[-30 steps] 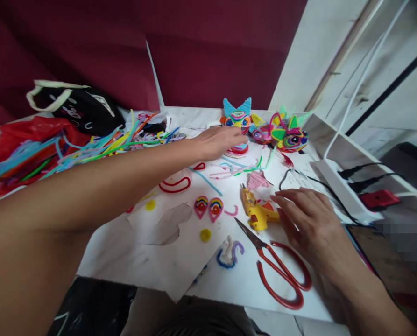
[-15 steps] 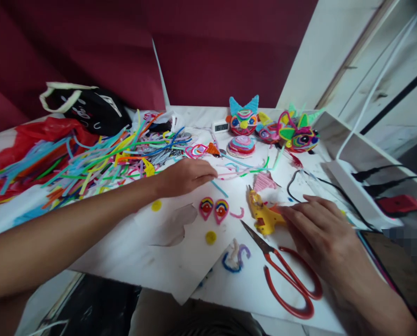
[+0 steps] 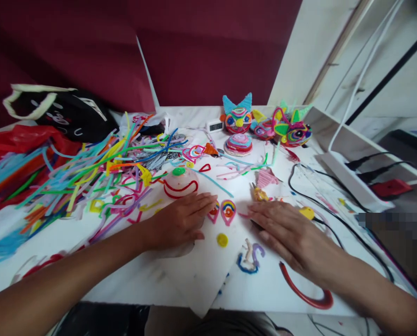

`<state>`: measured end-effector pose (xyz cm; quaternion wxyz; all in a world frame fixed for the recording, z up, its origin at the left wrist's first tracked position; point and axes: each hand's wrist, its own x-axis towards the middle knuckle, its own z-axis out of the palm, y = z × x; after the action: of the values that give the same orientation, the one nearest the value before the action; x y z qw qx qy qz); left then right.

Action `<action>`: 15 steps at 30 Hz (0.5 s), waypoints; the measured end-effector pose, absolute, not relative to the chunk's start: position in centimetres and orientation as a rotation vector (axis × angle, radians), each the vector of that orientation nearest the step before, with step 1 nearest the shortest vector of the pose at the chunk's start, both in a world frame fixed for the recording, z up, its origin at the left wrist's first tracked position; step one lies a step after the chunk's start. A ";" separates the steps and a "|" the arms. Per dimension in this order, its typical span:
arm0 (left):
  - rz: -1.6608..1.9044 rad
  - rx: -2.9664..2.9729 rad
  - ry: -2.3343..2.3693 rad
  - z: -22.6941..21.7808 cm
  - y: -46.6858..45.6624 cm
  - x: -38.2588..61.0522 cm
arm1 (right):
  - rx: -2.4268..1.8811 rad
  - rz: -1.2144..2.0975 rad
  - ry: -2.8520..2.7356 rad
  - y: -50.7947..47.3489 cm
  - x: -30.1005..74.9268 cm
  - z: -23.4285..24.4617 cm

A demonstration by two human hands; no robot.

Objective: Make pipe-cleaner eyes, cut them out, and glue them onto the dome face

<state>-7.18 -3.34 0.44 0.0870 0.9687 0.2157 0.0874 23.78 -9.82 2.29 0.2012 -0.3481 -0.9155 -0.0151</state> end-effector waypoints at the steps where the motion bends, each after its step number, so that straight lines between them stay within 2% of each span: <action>1: 0.243 2.888 0.629 0.2 -3.3 -7.2 | -0.972 -0.051 -2.607 -9.8 23.1 2.2; 8: 0.229 2.870 0.674 -2.1 -3.2 -7.2 | -0.972 -0.118 -2.796 -8.2 20.6 0.6; 15: 0.224 2.904 0.702 -2.3 -3.4 -7.4 | -0.968 -0.083 -2.835 -7.9 19.8 -0.6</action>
<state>-7.38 -3.38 -2.33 0.0729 0.9667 0.2338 0.0745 19.77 -7.94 -0.61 0.0724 -0.3221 -0.9435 -0.0276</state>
